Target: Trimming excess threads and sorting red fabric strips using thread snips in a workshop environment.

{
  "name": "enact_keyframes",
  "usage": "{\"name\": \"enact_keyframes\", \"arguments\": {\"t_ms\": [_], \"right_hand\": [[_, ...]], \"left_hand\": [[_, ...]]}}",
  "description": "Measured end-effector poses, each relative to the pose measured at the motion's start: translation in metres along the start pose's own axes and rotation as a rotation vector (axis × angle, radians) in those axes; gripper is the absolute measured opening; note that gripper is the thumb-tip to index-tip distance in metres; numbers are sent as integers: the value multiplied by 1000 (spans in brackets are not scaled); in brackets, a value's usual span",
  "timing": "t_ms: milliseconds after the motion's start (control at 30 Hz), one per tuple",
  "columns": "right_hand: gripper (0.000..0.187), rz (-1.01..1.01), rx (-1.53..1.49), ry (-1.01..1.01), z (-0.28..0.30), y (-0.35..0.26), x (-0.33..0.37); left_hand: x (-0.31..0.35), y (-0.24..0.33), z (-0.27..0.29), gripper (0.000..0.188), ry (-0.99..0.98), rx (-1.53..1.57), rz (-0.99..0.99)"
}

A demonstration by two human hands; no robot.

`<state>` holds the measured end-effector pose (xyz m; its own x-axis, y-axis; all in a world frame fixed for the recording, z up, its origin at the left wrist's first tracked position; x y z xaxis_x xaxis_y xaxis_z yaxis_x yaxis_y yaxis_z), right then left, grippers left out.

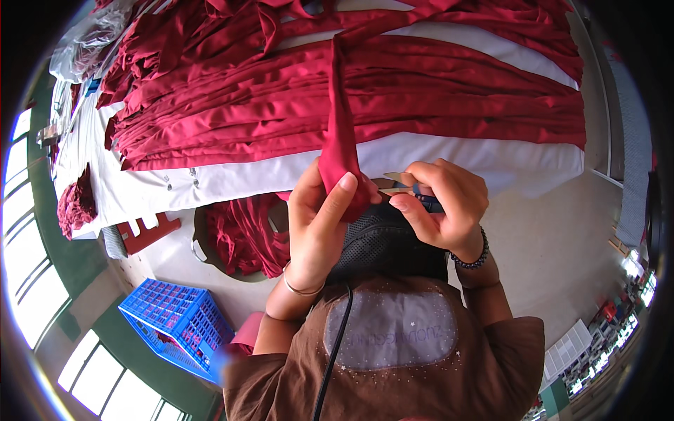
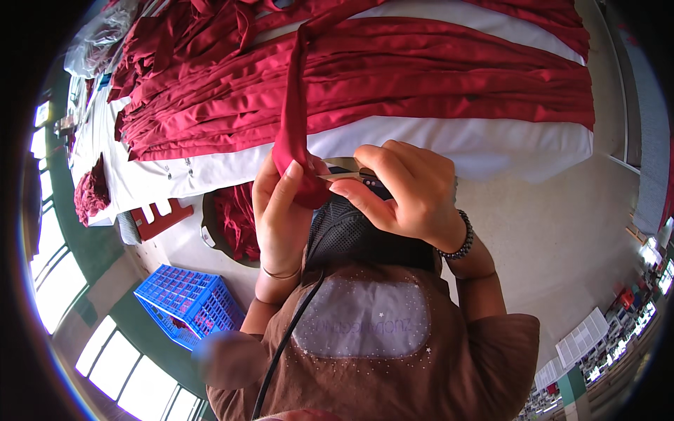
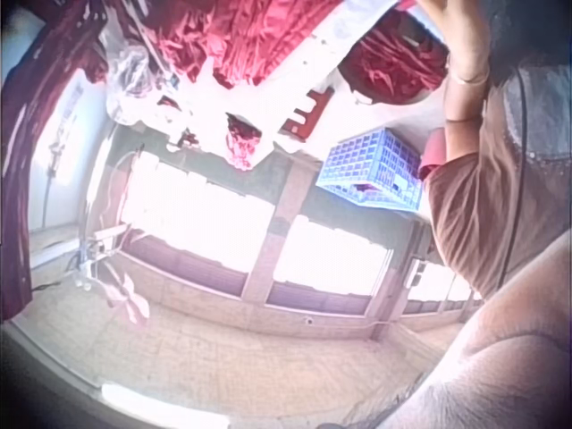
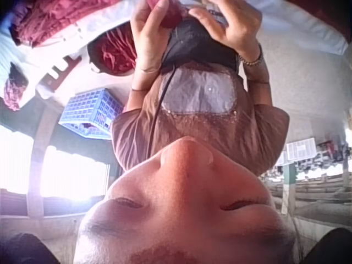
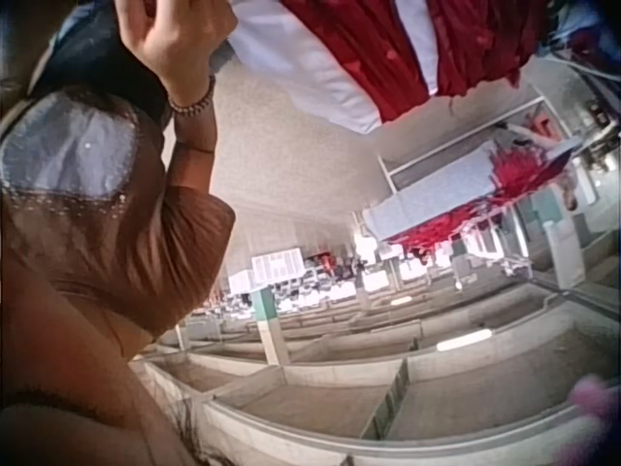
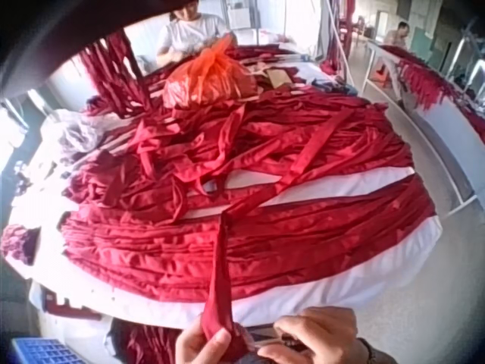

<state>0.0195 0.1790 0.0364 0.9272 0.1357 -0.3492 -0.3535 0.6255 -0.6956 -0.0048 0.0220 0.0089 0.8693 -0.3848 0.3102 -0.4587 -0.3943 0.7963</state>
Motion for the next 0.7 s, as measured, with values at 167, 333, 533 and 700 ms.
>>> {"name": "enact_keyframes", "arguments": {"t_ms": [167, 333, 533, 700], "right_hand": [[26, -33, -174, -4, -11, 4, -1], [24, -33, -214, -21, -25, 8, 3], [25, -16, -158, -35, -24, 4, 1], [24, -25, -177, -32, -23, 2, 3]], "left_hand": [[-5, -11, 7, 15, -24, 268, 113], [-2, -17, 1, 16, -31, 781, 333], [3, -20, -4, 36, -174, 1074, 259], [-3, -15, -3, 19, -151, 724, 226]]}}
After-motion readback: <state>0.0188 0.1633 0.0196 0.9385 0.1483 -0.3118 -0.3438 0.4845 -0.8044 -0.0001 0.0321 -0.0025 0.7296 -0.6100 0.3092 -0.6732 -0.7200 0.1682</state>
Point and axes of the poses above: each hand's wrist, its own x-axis away from the middle knuckle, its own z-axis out of the back of the hand, y = z × x, the point moved 5 cm from there along -x, towards the middle knuckle, and after that the axes turned 8 degrees about -y, right-handed, at the moved point
